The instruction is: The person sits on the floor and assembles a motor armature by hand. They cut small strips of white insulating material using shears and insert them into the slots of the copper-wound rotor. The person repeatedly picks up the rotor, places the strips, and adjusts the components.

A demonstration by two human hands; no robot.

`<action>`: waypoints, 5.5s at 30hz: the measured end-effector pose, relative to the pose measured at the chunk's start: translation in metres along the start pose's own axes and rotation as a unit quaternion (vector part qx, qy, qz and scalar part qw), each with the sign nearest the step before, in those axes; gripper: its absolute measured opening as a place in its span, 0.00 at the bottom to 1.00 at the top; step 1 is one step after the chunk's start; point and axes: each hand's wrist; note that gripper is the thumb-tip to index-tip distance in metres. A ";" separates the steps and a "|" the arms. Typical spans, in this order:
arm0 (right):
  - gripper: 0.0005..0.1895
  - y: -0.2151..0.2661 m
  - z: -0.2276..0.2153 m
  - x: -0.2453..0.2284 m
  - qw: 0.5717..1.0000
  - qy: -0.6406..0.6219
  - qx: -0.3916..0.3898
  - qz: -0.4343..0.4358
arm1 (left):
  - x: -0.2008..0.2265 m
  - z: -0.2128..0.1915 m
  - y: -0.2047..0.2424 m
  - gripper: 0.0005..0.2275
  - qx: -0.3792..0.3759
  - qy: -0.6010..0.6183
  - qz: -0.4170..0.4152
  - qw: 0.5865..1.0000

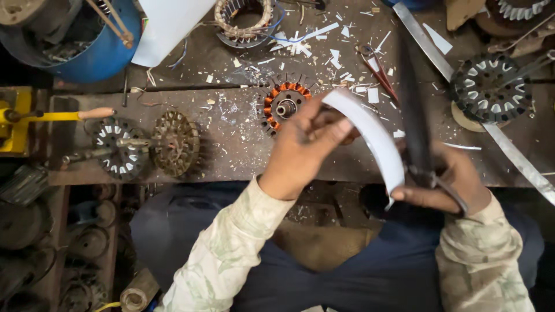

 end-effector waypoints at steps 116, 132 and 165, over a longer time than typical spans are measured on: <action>0.35 -0.032 0.136 0.019 0.985 -0.161 0.009 0.068 | 0.020 -0.033 0.012 0.11 0.249 0.095 0.021 0.964; 0.33 -0.036 0.126 -0.007 0.992 -0.097 0.078 0.017 | 0.027 -0.028 0.016 0.09 0.219 0.094 0.084 0.968; 0.17 -0.131 0.072 -0.081 0.876 0.449 0.176 -0.015 | 0.047 -0.066 0.016 0.04 0.189 -0.307 0.116 0.925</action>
Point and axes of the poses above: each hand's wrist, its own y-axis away from the middle knuckle, its own z-axis out of the palm, x = y × z, and after that the axes turned 7 degrees about -x, right-handed
